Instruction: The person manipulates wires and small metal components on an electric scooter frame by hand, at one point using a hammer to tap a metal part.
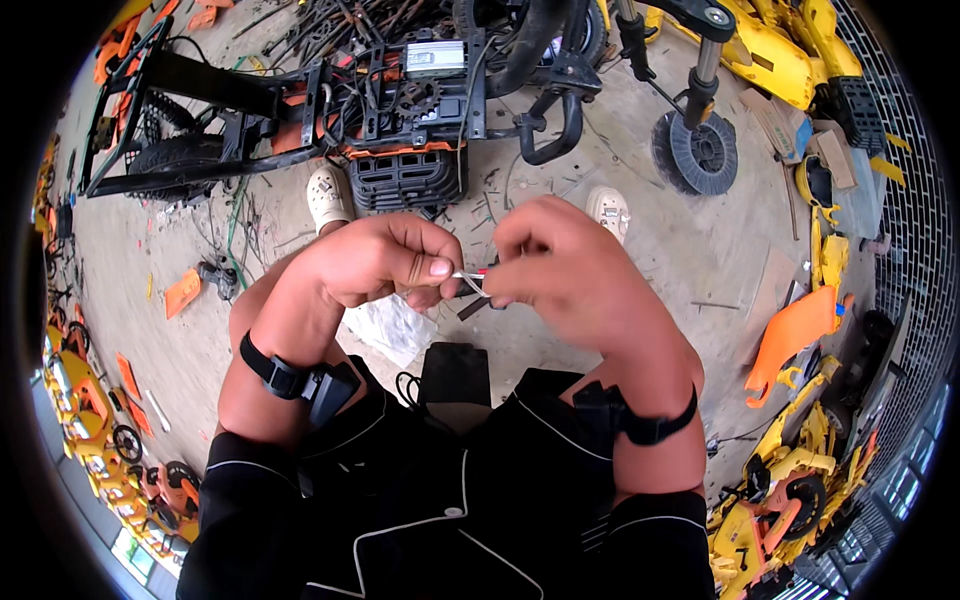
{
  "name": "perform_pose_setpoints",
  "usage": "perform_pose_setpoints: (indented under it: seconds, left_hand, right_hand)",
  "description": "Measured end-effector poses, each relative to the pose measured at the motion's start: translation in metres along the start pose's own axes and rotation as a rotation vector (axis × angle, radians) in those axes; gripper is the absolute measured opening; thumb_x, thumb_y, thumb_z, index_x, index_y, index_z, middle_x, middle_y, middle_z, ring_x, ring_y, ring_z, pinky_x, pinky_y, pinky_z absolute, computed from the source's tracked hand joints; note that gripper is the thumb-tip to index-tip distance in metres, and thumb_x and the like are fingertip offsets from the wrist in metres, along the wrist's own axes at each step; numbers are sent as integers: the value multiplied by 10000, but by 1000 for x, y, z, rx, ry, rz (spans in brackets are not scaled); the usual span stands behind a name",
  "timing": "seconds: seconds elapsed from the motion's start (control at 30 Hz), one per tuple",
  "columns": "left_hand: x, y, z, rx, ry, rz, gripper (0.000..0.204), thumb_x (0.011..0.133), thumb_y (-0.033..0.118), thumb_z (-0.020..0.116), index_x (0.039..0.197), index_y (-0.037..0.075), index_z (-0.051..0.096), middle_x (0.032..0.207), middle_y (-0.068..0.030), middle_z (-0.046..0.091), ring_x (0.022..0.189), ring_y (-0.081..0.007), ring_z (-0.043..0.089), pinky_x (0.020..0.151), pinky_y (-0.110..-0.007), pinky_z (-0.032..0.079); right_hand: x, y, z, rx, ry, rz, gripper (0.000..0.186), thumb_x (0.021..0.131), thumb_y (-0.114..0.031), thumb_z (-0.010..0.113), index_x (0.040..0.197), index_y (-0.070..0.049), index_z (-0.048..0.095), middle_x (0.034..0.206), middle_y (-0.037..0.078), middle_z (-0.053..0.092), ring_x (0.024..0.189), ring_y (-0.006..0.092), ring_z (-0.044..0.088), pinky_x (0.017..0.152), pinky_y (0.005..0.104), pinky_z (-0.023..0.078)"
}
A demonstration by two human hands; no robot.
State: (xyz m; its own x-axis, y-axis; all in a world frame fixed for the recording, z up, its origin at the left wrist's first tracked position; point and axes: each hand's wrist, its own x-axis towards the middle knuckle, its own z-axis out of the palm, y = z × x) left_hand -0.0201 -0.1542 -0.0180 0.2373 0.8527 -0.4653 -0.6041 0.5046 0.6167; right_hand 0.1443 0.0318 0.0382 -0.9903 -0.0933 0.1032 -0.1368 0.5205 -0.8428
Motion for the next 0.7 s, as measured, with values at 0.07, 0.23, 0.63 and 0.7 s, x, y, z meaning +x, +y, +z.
perform_pose_setpoints:
  seconds: [0.07,0.23,0.63,0.7]
  left_hand:
    - [-3,5,5,78,97,63,197,935,148,616,897,-40,660,760,-38,633,634,-116,538,637,-252,445]
    - [-11,10,19,616,510,274,140,958,104,590,915,-19,641,736,-18,619,661,-89,547,619,-258,440]
    - [-3,-16,38,1631,901,814,315,624,-5,649,932,51,621,777,-59,594,777,-255,563,741,-371,419]
    - [-4,-15,42,1572,966,818,318,673,-69,625,960,68,633,751,-43,592,747,-251,570,717,-373,424]
  right_hand:
    - [1,-13,1,-376,-12,-50,155,710,-58,707,855,-112,698,914,18,567,809,224,564,724,345,448]
    - [8,-16,9,-467,86,48,170,751,-83,683,912,-131,709,872,18,590,800,249,571,709,363,457]
    - [9,-1,43,534,125,840,447,922,-104,597,1355,-6,541,809,15,619,671,75,544,668,264,451]
    - [12,-5,36,900,166,779,522,938,-152,562,1418,14,440,810,-11,587,626,66,487,648,253,429]
